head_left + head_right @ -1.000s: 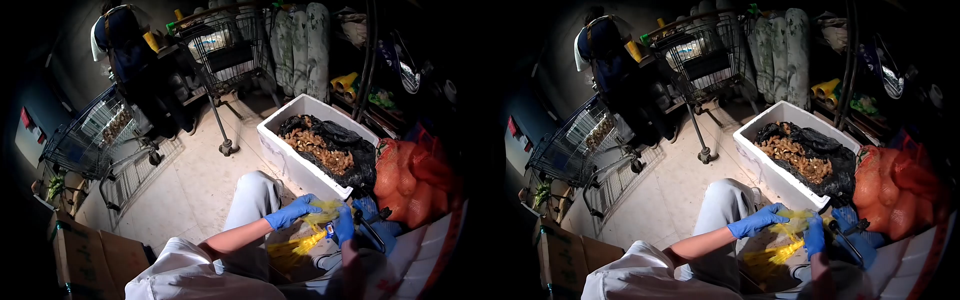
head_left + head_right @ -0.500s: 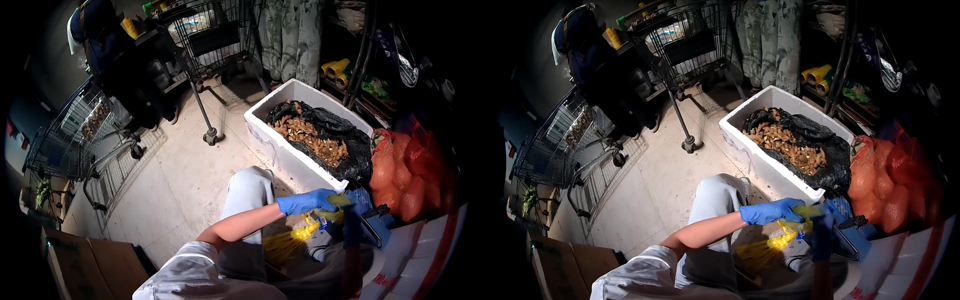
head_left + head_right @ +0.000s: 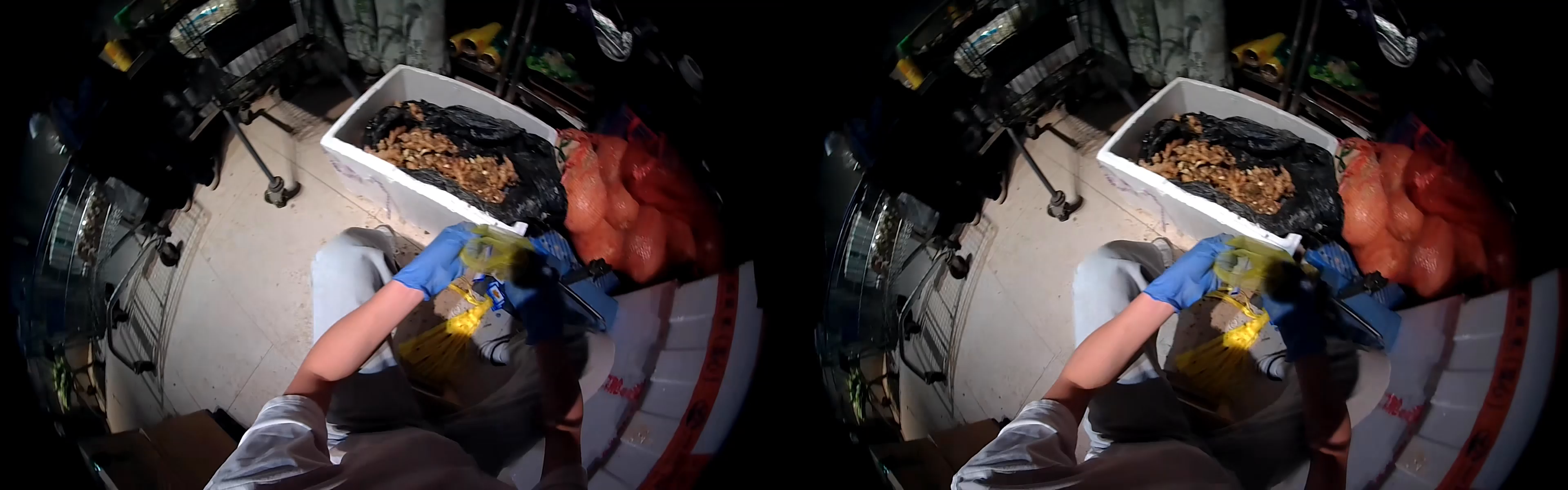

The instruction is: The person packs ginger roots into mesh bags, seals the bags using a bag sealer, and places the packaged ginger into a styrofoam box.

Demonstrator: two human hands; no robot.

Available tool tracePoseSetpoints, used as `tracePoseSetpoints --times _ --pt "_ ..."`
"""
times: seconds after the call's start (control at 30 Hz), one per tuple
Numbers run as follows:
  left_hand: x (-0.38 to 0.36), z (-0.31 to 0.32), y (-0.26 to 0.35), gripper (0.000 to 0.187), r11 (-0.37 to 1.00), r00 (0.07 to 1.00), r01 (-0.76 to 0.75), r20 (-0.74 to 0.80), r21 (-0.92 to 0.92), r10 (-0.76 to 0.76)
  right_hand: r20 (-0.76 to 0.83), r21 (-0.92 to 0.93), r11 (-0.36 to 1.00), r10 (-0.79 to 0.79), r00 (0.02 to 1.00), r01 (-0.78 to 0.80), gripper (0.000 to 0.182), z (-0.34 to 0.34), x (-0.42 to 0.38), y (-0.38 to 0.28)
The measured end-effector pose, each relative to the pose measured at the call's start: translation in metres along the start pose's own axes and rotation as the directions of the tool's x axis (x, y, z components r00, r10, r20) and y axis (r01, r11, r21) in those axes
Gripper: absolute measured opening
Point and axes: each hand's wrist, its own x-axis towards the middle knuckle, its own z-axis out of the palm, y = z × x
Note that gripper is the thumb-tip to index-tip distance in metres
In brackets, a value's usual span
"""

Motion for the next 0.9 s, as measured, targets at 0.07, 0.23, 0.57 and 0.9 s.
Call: tracePoseSetpoints --times 0.07,0.23,0.57,0.9 --pt "-0.015 0.018 0.009 0.017 0.996 0.997 0.083 -0.006 0.036 -0.083 0.158 0.388 0.857 0.302 0.940 -0.340 0.025 0.001 0.009 -0.005" --pt "-0.023 0.023 0.009 0.019 0.996 0.995 0.083 0.043 0.036 -0.085 0.525 0.547 0.520 0.397 0.753 -0.656 0.035 0.000 0.029 -0.014" --pt "0.007 -0.004 -0.013 0.023 0.556 0.960 -0.138 -0.026 0.819 0.278 0.339 0.689 0.459 0.481 0.809 -0.561 0.020 0.010 0.010 0.000" --pt "-0.004 -0.008 -0.012 0.022 0.987 0.997 -0.021 -0.073 0.160 0.033 0.180 0.142 0.835 0.506 0.844 -0.531 0.028 0.024 0.005 0.028"
